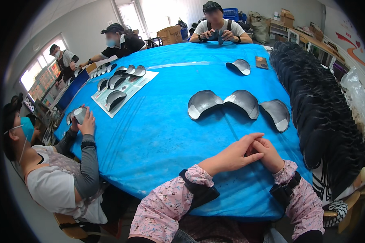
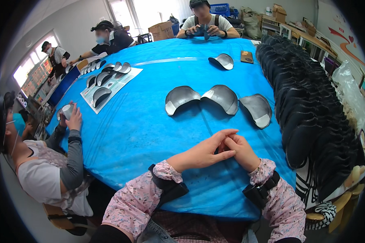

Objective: The person is inspecting and sorting black shoe heel components at a production table.

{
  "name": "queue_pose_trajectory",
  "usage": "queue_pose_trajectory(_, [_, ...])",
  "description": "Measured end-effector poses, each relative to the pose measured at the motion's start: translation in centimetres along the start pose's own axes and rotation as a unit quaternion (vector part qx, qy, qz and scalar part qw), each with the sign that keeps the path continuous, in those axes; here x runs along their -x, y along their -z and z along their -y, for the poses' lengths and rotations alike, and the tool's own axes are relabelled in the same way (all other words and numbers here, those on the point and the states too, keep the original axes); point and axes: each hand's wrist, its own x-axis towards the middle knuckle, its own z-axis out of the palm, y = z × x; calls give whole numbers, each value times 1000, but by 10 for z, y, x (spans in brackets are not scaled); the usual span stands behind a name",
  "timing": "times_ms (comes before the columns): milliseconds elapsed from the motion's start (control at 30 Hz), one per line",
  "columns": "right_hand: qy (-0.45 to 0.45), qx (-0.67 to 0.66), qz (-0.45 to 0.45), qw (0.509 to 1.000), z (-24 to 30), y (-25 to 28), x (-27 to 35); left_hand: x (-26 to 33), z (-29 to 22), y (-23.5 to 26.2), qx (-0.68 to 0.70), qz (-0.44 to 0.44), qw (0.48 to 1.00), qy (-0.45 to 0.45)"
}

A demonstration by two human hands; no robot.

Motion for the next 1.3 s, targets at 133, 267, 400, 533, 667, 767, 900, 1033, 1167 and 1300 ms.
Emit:
queue_pose_trajectory(133, [-1,-2,-5,1000,1,-1,1,0,-1,0,4,4,1000,8])
queue_pose_trajectory(267, [1,3,0,1000,-1,1,1,0,-4,2,-3,7,1000,24])
queue_pose_trajectory(400, [-5,-1,-3,1000,1,-2,2,1,0,1,-23,-2,1000,5])
queue_pose_trajectory(533, [-7,-1,4,1000,0,1,1,0,0,0,-16,0,1000,6])
queue_pose_trajectory(667, [1,-7,6,1000,-2,4,1,-2,2,-1,-11,1,1000,4])
queue_pose_trajectory(767, [0,-10,11,1000,-2,3,-1,-1,3,-1,-9,-5,1000,-1])
queue_pose_trajectory(900, [4,0,10,1000,-2,-2,-3,4,0,3,0,-5,1000,2])
queue_pose_trajectory(1033, [11,23,-24,999,-2,4,2,-1,2,-2,-49,-23,997,-47])
queue_pose_trajectory(1167, [21,-50,-10,998,3,-11,3,-2,1,1,42,-18,999,-14])
queue_pose_trajectory(1300, [31,-66,41,997,-7,0,-3,-1,-2,4,108,-31,993,46])
